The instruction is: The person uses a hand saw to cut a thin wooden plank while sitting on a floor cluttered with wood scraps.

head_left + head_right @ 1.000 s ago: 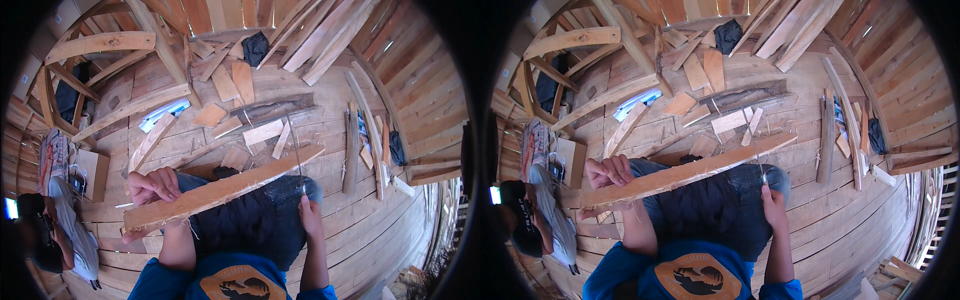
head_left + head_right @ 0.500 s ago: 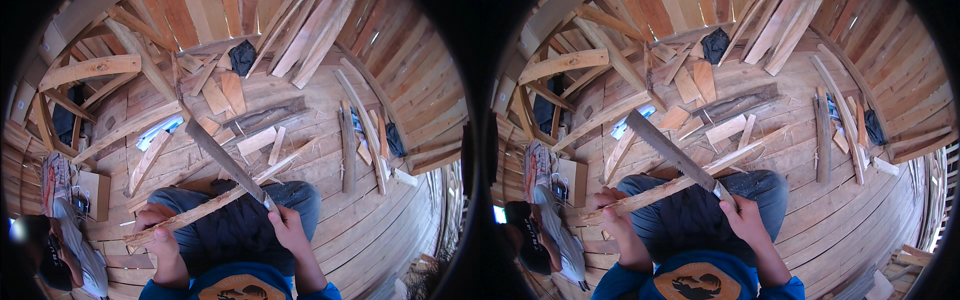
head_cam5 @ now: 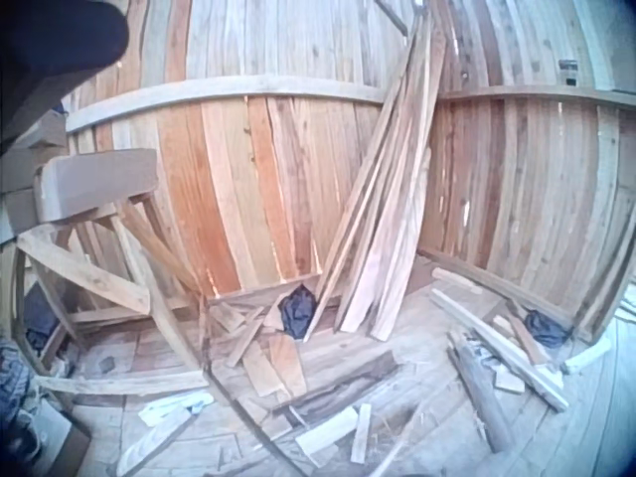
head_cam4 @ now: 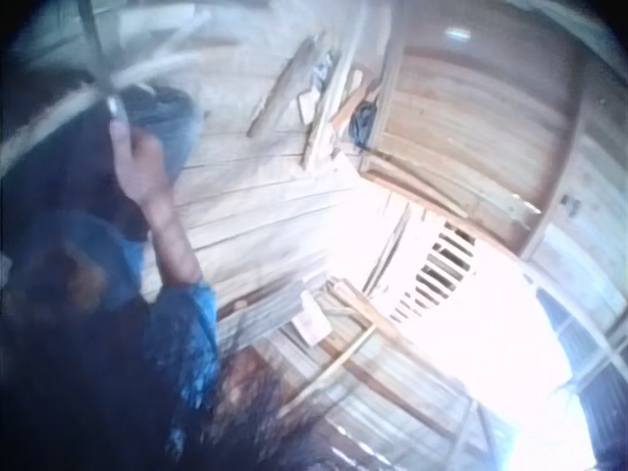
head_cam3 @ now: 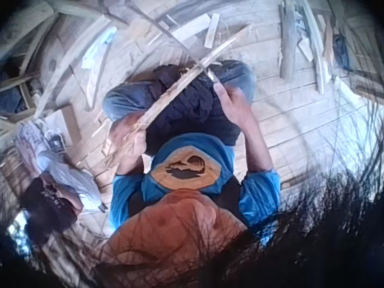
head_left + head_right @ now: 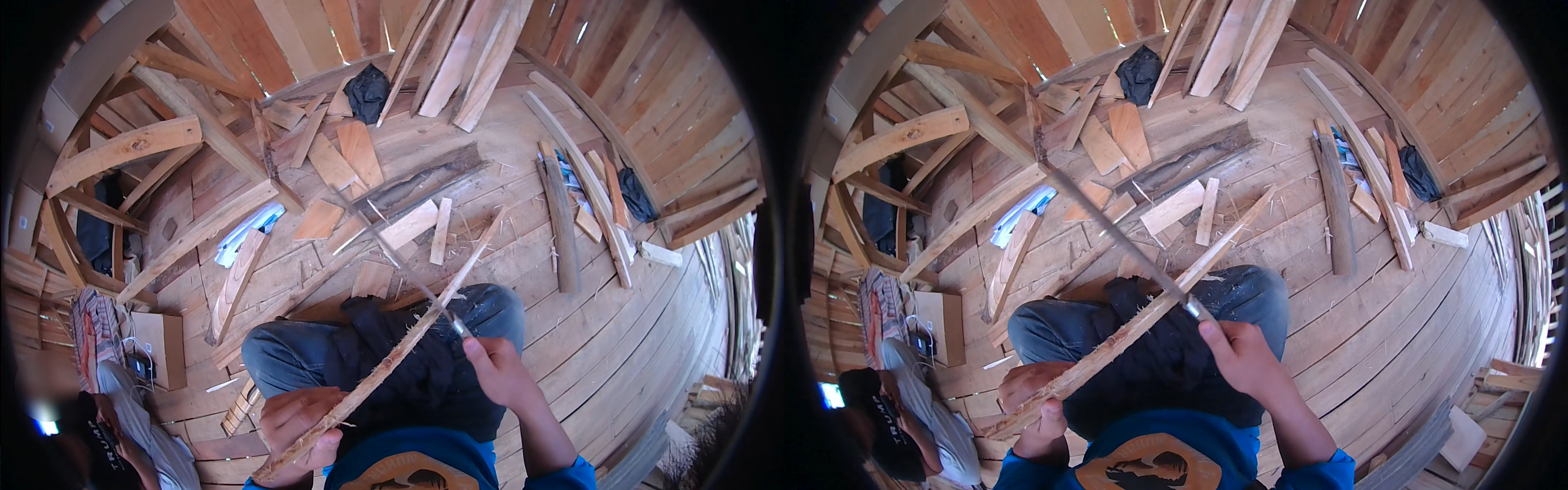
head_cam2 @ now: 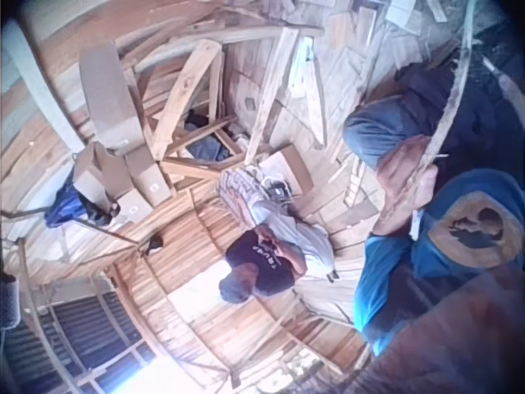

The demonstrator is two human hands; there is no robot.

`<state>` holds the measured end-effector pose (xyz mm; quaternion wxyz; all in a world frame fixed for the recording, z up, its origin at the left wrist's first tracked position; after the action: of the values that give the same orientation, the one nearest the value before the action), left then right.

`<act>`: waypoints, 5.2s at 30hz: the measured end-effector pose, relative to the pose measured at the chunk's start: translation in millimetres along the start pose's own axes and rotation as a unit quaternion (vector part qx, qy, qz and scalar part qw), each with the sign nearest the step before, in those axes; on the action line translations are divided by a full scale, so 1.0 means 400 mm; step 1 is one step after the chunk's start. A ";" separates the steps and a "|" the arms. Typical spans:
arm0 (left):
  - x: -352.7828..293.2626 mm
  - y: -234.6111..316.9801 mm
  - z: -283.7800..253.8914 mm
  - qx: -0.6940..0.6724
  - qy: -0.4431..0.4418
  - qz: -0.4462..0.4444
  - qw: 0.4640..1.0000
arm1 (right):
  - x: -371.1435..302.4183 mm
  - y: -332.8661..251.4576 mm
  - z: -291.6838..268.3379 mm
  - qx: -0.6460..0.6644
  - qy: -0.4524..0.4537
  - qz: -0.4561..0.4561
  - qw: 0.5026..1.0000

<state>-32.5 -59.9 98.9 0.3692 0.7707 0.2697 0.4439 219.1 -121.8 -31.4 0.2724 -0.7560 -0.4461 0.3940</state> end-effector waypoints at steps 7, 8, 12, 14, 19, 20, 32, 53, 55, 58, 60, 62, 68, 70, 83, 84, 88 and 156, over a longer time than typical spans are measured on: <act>0.007 0.032 0.032 0.002 -0.058 0.024 0.998 | 0.019 0.101 -0.031 -0.025 0.058 0.053 0.997; 0.006 0.033 0.035 0.007 -0.061 0.028 0.998 | 0.027 0.134 -0.030 -0.005 0.060 0.064 0.996; -0.005 0.014 0.023 -0.006 -0.029 -0.013 0.999 | -0.033 -0.032 0.011 0.008 0.021 -0.026 0.999; -0.009 0.016 0.008 -0.002 0.003 -0.007 1.000 | -0.025 -0.057 0.025 0.016 0.027 -0.048 0.998; -0.040 -0.020 -0.010 0.000 0.023 -0.091 0.996 | 0.069 0.100 0.003 -0.043 0.035 0.047 0.997; -0.057 -0.035 -0.021 0.019 0.026 -0.115 0.993 | 0.071 0.100 0.015 -0.046 0.027 0.059 0.997; -0.141 -0.072 -0.034 0.100 0.084 -0.132 0.983 | 0.116 0.130 -0.008 -0.090 0.032 0.089 0.991; -0.327 -0.224 -0.110 -0.038 0.146 -0.298 0.942 | 0.207 0.131 -0.030 -0.131 -0.007 0.100 0.986; -0.306 -0.223 -0.100 -0.063 0.134 -0.300 0.942 | 0.168 0.056 -0.001 -0.155 -0.022 0.048 0.987; -0.335 -0.237 -0.120 -0.129 0.210 -0.317 0.916 | 0.163 0.063 -0.005 -0.143 -0.032 0.038 0.988; -0.317 -0.246 -0.111 -0.176 0.221 -0.305 0.910 | 0.216 0.171 -0.071 -0.138 0.029 0.074 0.987; -0.293 -0.242 -0.089 -0.224 0.184 -0.306 0.907 | 0.230 0.186 -0.055 -0.173 0.006 0.086 0.981; -0.322 -0.245 -0.127 -0.093 0.204 -0.327 0.918 | 0.231 0.100 -0.020 -0.218 -0.020 0.059 0.974; -0.323 -0.254 -0.125 -0.082 0.169 -0.327 0.926 | 0.271 0.174 -0.082 -0.215 0.012 0.119 0.969; -0.166 -0.158 -0.082 0.038 0.125 -0.180 0.975 | 0.185 0.013 -0.025 -0.177 -0.048 0.018 0.983; -0.162 -0.152 -0.080 0.046 0.148 -0.154 0.976 | 0.163 -0.017 -0.013 -0.194 -0.055 -0.006 0.979; -0.193 -0.208 -0.091 -0.060 0.216 -0.193 0.955 | 0.206 0.054 -0.036 -0.213 -0.023 0.034 0.976; -0.207 -0.071 -0.133 -0.069 0.372 -0.147 0.914 | 0.285 0.225 -0.177 -0.365 0.081 -0.065 0.925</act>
<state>-120.2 -87.3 53.4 0.3551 0.4745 0.4664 0.6567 353.2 -65.4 -101.9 0.0379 -0.8020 -0.5835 0.1223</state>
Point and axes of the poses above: each hand's wrist, its own x-axis towards the middle knuckle, its own z-axis out of the palm, y = z × x, the point moved 8 cm from there along x, towards the middle knuckle, and after that the axes turned 12 degrees about -x, right-handed, at the moved point
